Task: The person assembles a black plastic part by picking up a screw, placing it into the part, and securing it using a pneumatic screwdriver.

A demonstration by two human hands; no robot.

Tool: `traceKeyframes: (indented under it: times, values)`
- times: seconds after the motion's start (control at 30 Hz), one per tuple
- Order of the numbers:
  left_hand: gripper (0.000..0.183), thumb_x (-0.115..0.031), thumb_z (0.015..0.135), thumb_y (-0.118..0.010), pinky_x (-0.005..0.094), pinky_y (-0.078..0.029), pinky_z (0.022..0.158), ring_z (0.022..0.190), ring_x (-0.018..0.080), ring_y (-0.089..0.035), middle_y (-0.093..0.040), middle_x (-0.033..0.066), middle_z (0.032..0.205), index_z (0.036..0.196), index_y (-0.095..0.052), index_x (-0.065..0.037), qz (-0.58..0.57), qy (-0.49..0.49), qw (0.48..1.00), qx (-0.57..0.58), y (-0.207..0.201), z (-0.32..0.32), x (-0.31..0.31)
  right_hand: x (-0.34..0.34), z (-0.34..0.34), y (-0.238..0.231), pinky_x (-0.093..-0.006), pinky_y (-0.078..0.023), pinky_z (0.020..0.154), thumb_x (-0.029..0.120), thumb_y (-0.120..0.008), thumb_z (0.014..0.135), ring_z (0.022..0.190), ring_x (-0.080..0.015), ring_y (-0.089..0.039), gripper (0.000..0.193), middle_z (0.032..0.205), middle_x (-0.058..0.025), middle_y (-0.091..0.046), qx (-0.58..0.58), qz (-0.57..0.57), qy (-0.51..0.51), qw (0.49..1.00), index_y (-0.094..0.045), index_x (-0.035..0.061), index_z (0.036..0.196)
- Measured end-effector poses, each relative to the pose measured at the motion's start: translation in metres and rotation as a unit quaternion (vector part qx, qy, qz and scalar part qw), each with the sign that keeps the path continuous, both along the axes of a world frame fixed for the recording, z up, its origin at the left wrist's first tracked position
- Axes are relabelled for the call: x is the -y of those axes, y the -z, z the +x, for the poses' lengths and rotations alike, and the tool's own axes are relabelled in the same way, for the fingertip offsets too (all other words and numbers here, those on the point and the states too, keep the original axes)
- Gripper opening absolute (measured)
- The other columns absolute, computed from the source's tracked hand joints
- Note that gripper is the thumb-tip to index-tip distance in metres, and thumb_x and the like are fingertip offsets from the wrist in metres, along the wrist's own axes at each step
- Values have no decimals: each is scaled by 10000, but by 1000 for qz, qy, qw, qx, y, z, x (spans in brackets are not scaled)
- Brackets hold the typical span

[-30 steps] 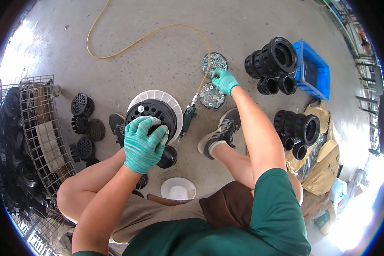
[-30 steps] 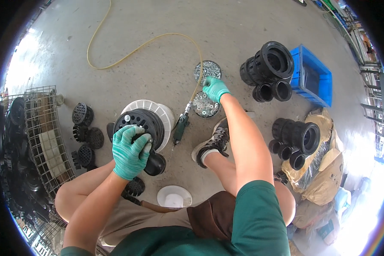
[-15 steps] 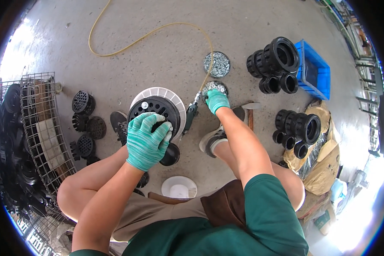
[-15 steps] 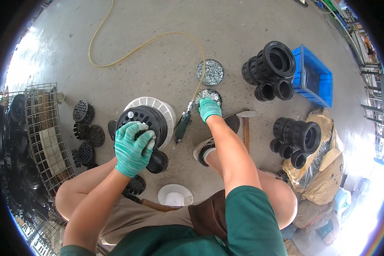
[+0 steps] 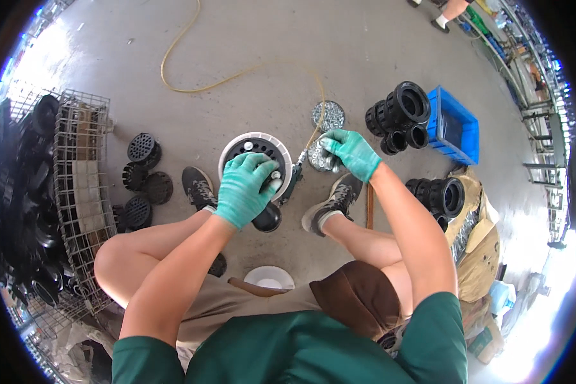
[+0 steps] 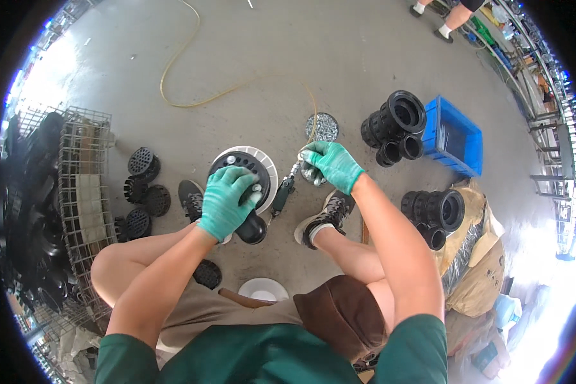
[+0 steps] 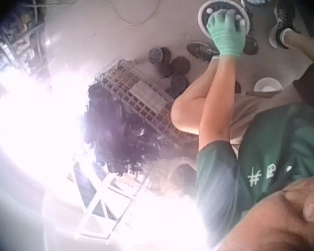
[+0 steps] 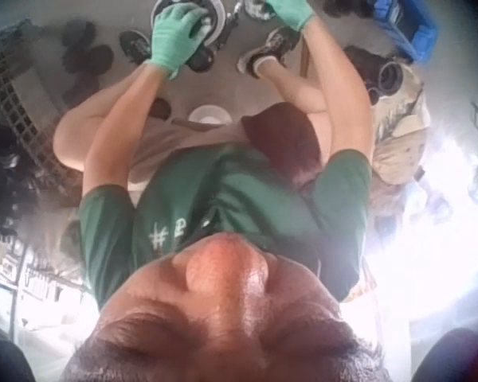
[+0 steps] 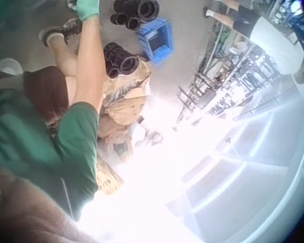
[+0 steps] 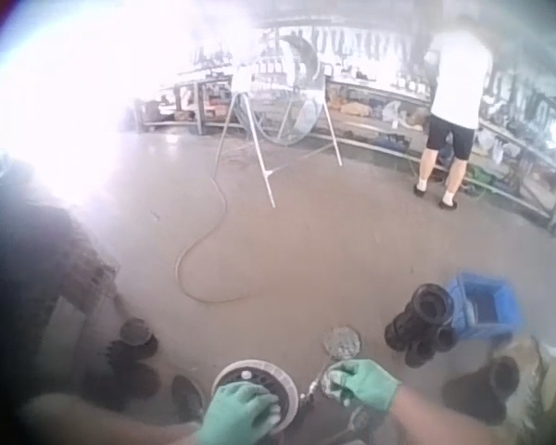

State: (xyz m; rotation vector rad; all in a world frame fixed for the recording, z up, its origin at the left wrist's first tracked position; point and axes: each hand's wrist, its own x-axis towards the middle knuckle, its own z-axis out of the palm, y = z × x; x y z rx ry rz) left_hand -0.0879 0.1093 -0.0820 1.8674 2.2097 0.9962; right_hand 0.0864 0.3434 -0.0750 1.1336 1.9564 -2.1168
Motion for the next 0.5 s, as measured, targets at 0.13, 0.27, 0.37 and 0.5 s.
traceKeyframes:
  times: [0.13, 0.27, 0.37, 0.5]
  values:
    - [352, 15, 908, -696, 294, -538, 871, 1040, 152, -651, -681, 39, 1101, 1246, -634, -63, 23, -29, 935, 353, -35, 14, 4, 64, 2, -87, -255, -525, 531, 256, -635, 1010, 640, -114, -634, 291, 827, -55, -670, -75, -92, -30, 993, -642, -9, 1130]
    - [323, -34, 905, -733, 266, -562, 830, 949, 110, -683, -731, 53, 1094, 1220, -665, -46, 49, 27, 915, 400, -91, 36, 40, 123, 10, -120, -244, -506, 517, 251, -661, 995, 611, -103, -616, 254, 802, -49, -669, -113, -138, -5, 984, -648, 8, 1068]
    - [302, -51, 912, -738, 256, -557, 827, 954, 97, -675, -737, 69, 1078, 1206, -672, -27, -20, -37, 933, 357, -111, 50, 70, 148, 15, -121, -239, -503, 514, 204, -671, 989, 603, -102, -617, 192, 789, -52, -677, -138, -105, 18, 985, -654, 21, 1044]
    - [231, -66, 920, -736, 254, -549, 752, 887, 86, -662, -742, 64, 994, 1143, -695, -19, 44, -118, 880, 458, -101, 65, 91, 173, 6, -112, -252, -526, 552, 186, -642, 1006, 644, -115, -639, 208, 818, -57, -678, -131, -89, 4, 987, -634, 1, 1099]
